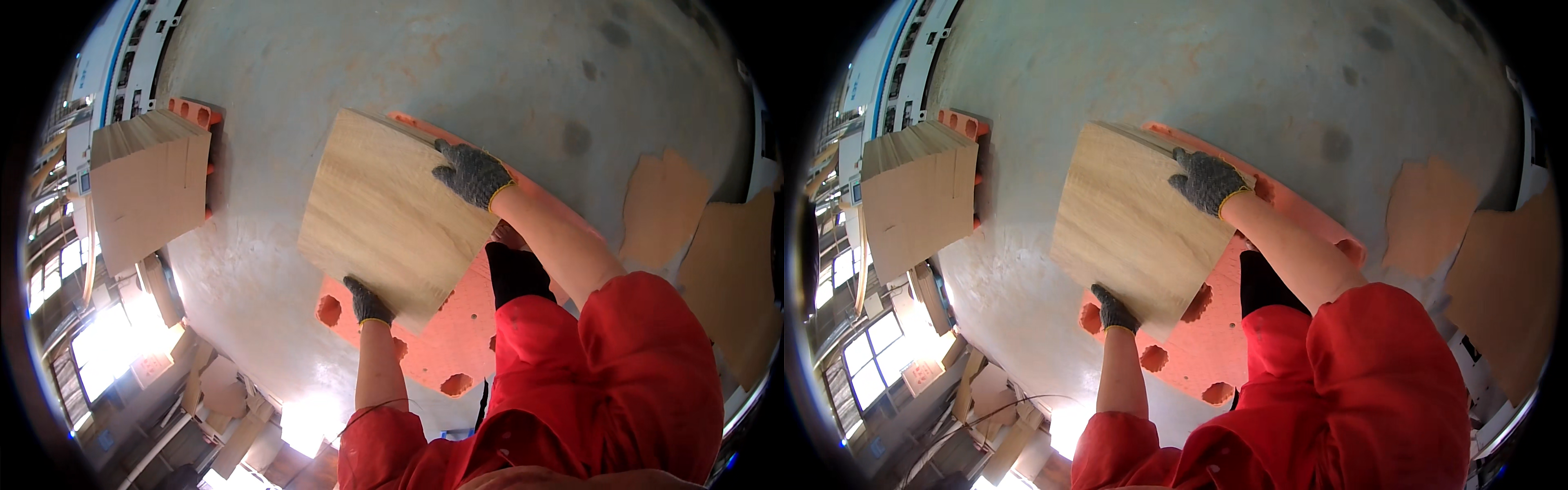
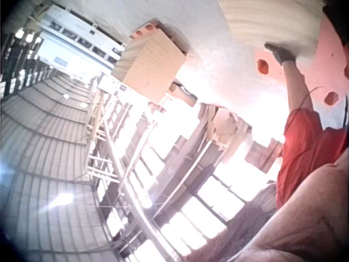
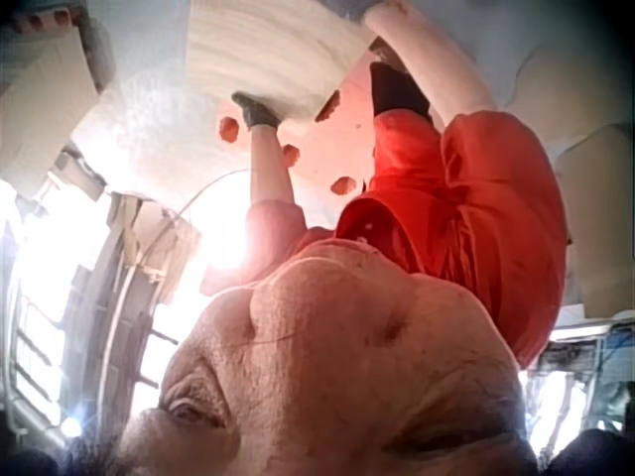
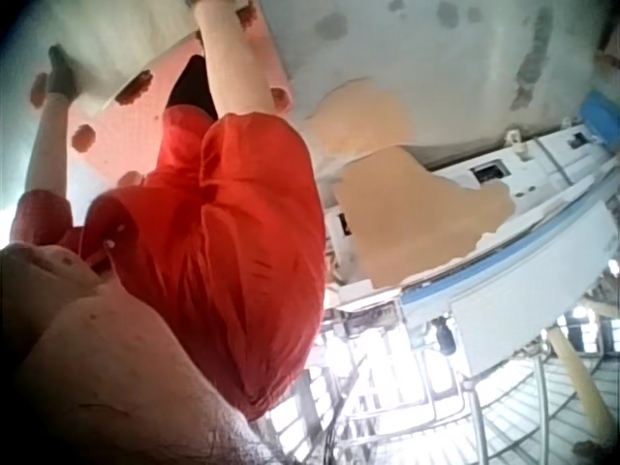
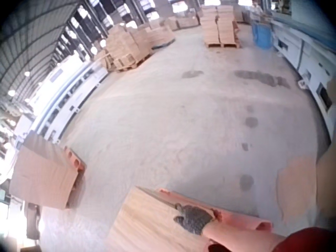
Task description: The person repeatedly picks up light-colored wooden panels from a table and stacks them onto an orange pallet on the floor. They handle the panels one at a time, occasionally gathering small stacks to move them between locations within the workshop.
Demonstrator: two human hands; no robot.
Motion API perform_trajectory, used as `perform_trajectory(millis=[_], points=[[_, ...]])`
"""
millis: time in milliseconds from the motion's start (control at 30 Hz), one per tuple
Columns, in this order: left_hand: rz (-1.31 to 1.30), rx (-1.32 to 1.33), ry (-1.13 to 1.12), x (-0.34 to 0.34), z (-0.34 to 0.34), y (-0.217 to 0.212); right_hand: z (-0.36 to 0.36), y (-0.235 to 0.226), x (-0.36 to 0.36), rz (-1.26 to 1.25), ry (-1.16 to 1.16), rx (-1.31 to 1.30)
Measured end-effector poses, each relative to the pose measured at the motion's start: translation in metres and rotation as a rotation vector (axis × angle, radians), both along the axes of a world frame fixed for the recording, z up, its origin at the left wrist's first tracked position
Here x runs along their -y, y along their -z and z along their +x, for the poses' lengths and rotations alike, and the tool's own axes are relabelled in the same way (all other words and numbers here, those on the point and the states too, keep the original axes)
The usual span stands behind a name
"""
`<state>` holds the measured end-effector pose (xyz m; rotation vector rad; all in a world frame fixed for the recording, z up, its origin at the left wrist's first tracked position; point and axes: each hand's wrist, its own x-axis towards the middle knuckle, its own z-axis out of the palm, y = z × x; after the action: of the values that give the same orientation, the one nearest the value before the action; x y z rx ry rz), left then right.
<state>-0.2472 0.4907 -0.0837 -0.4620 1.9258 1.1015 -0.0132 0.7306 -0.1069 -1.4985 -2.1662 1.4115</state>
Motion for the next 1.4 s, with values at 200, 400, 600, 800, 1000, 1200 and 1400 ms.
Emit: perform_trajectory(millis=[200,400,600,800,1000,1200,1400], points=[[-0.007,-0.029,0.017,0.002,-0.001,-0.013,-0.004,-0.010,0.005,-0.027,0.019,-0.001],[0.002,0.105,0.148,0.032,-0.042,0.028,-0.007,-0.015,-0.002,0.035,-0.039,0.121],[-0.360,-0.334,0.114,0.024,-0.036,-0.003,0.035,-0.029,-0.045,-0.075,-0.140,0.058],[0.065,0.397,0.198,0.064,0.043,0.006,0.050,-0.007,-0.015,-0.291,-0.071,0.067],[-0.030,0.235,0.082,0.039,0.066,-0.005,0.044,-0.012,-0.012,-0.266,-0.011,-0.020],[0.023,0.138,0.260,0.041,0.077,-0.009,0.041,-0.002,-0.028,-0.200,-0.054,0.087],[0.177,0.438,0.104,0.067,0.044,0.015,0.045,0.002,0.003,-0.163,0.121,0.176]])
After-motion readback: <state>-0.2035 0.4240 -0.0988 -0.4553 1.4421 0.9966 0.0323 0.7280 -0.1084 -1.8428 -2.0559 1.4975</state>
